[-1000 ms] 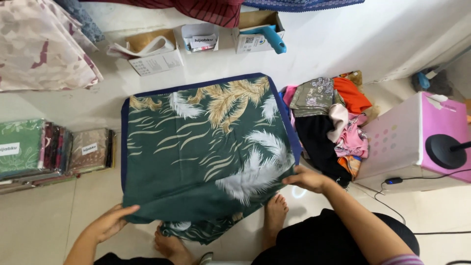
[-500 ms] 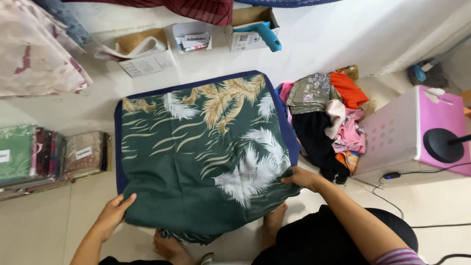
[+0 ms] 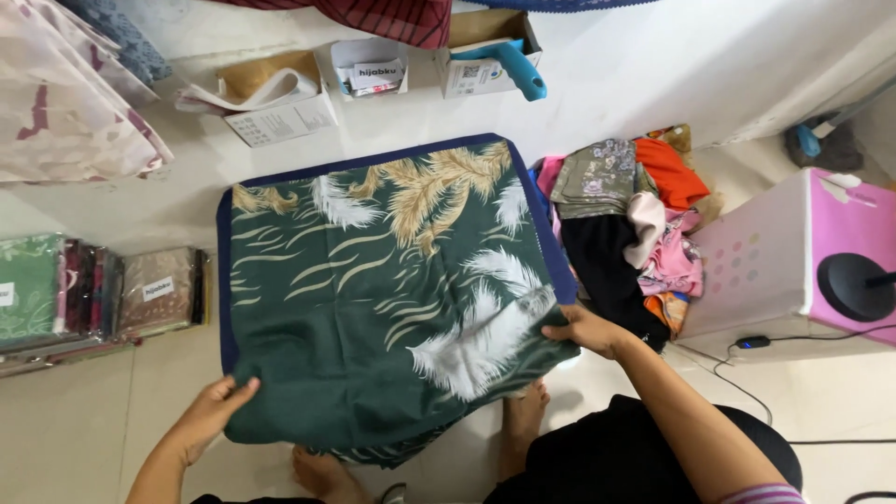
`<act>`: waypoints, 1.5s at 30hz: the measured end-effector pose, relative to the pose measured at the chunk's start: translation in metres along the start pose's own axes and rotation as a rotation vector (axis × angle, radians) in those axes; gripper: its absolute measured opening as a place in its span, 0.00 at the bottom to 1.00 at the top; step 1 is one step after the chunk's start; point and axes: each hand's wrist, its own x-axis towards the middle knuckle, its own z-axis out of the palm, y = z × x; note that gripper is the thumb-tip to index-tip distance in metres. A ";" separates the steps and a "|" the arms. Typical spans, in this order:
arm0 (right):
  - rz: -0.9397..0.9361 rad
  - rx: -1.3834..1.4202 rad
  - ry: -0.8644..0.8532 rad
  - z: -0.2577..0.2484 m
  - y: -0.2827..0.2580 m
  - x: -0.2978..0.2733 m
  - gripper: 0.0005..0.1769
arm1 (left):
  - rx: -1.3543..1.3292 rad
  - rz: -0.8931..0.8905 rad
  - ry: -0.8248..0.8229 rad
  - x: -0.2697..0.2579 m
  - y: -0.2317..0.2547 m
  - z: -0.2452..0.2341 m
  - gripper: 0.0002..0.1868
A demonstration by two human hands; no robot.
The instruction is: A person unfolds a patterned fabric garment, cleans it with a lint roller, and then folds it neatly on a floor mat.
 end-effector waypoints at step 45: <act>0.236 -0.212 -0.298 -0.037 -0.048 -0.017 0.42 | 0.358 -0.334 -0.248 0.054 -0.046 -0.085 0.22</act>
